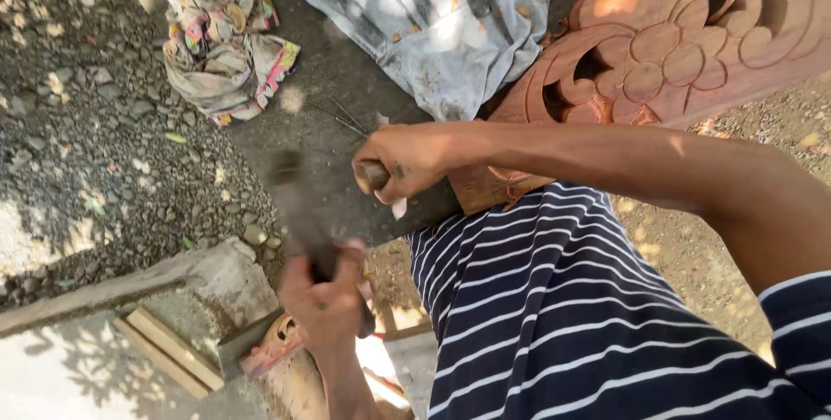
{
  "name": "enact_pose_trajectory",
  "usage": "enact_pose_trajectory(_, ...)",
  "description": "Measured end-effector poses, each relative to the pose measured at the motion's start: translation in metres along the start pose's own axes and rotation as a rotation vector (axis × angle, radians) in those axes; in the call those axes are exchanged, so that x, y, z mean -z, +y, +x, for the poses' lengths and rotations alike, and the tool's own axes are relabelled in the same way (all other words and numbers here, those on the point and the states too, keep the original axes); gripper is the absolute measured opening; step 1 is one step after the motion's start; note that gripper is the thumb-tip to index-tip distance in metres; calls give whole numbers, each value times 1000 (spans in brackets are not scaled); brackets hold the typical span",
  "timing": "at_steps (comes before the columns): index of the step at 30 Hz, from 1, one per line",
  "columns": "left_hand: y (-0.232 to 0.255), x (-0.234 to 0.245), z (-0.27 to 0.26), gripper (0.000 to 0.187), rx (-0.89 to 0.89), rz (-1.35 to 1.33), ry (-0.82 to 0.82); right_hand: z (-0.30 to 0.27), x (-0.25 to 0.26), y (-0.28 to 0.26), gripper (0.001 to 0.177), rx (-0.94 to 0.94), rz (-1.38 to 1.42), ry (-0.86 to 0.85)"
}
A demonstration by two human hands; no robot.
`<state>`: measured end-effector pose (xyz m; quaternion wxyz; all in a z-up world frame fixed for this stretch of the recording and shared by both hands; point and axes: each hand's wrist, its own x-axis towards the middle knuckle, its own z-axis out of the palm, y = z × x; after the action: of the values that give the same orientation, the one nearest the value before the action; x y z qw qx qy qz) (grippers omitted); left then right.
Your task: The recorder uses a chisel and hammer to carve a decorative wooden panel.
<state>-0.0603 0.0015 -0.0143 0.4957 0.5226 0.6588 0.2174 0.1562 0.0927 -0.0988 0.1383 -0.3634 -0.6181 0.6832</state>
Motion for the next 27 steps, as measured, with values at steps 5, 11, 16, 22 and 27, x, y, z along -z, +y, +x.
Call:
enact_pose_trajectory(5,-3,-15,-1,36,6,-179,275,13,-9,17,26,203,-131,-55)
enact_pose_trajectory(11,-15,-23,-18,47,132,-60,176,16,-17,24,27,113,-208,-160)
enact_pose_trajectory(16,-16,-39,-18,19,69,2,369,7,-6,14,27,169,-192,-163)
enact_pose_trajectory(22,-8,-25,-1,22,-56,140,158,-17,7,12,21,332,0,3)
enact_pose_trajectory(27,41,-30,31,80,-337,215,129,-39,23,7,18,159,-30,354)
